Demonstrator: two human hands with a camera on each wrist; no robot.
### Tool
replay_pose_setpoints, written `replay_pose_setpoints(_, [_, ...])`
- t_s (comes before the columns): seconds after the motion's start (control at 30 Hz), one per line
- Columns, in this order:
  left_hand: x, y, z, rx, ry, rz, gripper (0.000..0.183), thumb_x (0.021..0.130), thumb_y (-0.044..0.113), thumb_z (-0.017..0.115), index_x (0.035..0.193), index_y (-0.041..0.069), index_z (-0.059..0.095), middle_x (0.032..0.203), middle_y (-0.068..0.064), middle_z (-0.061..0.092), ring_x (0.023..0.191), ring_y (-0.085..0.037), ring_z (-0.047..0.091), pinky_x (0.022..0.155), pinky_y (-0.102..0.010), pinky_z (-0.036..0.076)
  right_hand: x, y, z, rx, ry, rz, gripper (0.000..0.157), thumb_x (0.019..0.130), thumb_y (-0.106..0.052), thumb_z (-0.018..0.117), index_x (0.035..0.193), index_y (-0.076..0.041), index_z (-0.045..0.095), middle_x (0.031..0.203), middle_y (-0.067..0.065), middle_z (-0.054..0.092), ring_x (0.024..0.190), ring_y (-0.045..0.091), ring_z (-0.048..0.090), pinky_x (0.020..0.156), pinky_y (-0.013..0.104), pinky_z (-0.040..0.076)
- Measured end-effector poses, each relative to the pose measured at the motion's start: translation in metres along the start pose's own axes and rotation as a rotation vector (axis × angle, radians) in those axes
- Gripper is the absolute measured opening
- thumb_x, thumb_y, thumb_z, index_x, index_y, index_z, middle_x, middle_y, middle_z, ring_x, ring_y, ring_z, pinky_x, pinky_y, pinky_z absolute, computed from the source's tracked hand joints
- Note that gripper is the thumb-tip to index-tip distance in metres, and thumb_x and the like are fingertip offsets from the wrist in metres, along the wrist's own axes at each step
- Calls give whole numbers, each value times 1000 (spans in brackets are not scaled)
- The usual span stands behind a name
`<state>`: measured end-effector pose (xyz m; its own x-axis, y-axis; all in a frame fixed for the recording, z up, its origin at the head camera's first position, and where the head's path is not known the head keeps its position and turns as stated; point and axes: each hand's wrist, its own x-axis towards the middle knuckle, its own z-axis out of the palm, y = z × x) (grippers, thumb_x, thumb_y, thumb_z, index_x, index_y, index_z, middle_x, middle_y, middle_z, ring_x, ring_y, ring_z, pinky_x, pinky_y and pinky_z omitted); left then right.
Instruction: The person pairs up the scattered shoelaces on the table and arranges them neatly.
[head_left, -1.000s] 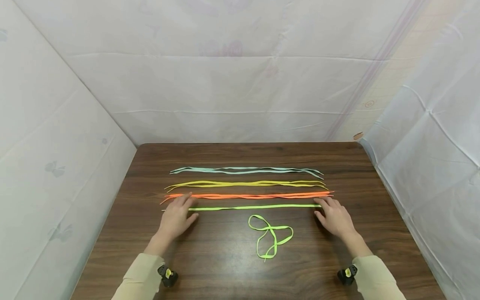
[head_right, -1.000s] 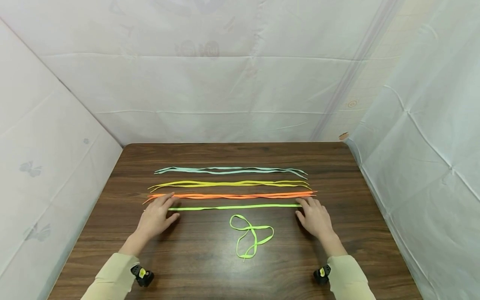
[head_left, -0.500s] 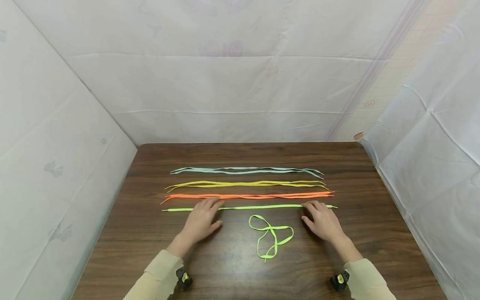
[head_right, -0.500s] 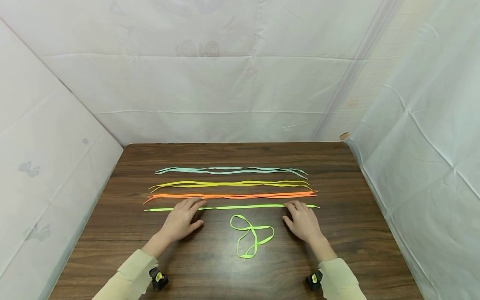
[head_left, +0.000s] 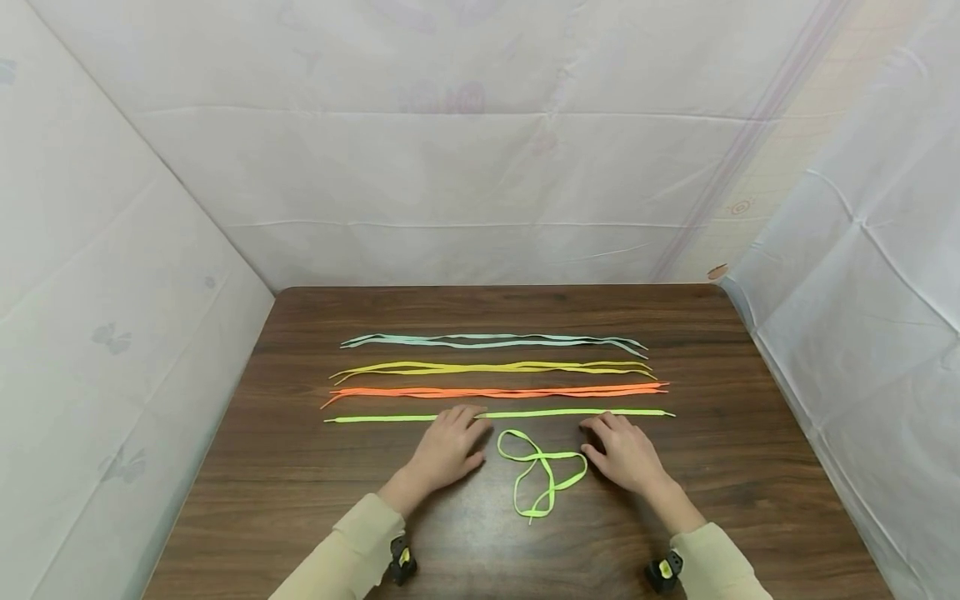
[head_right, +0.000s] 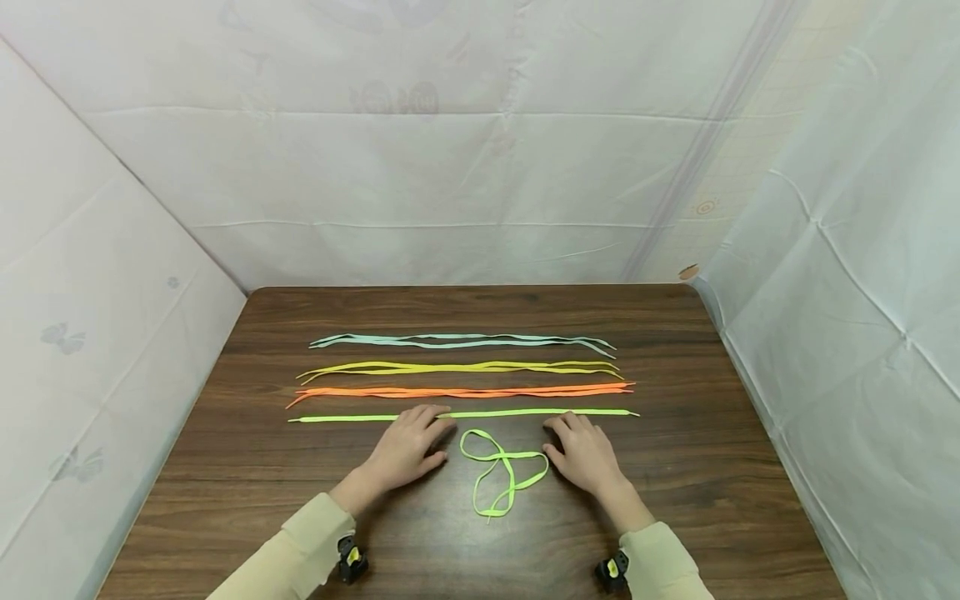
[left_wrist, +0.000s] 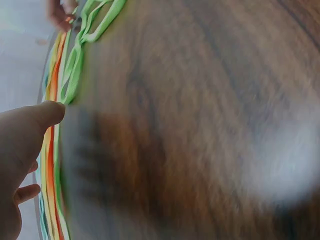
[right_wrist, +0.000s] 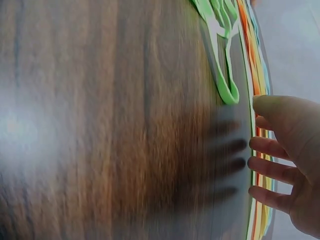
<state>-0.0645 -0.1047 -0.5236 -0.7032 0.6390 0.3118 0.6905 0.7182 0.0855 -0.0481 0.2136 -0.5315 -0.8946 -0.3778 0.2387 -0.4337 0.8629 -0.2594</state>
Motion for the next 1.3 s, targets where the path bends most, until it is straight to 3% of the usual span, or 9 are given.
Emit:
replay_pose_setpoints(0.2, [8,16,9,31,-53,57,39,82,30,67,116,12,60,121,-5,55,112,-21,50,91,-39,43,0,-10,5,12,-8,-31,33,77,-28,74,105,-14,65,98,2,61,87,22,58,67,40,49])
replay_pose_setpoints(0.43, [13,23,17,28,1,123,23,81,23,68,103,15,65,106,-2,59,100,-19,54,85,-36,44,0,-14,9,-7,-12,-74,27,75,-28,74,97,-16,64,88,-3,59,75,14,53,59,29,43])
replay_pose_setpoints(0.7, [15,28,15,67,-12,115,11,80,23,69,90,19,66,97,1,58,92,-17,54,79,-32,44,-3,-14,8,-36,-34,-48,22,75,-26,75,85,-17,58,78,-5,53,67,10,44,55,25,36])
replay_pose_setpoints(0.97, [17,29,14,77,7,122,5,85,22,64,81,18,66,90,2,57,85,-16,52,75,-31,43,-1,-13,8,-49,2,-94,21,76,-12,72,72,-19,53,69,-8,44,60,7,37,51,20,28])
replay_pose_setpoints(1.3, [18,32,8,63,49,139,5,85,20,64,83,17,65,90,2,63,87,-17,56,76,-32,45,5,-16,-3,25,78,-106,16,76,-8,72,81,-14,59,71,-6,56,60,8,48,52,21,38])
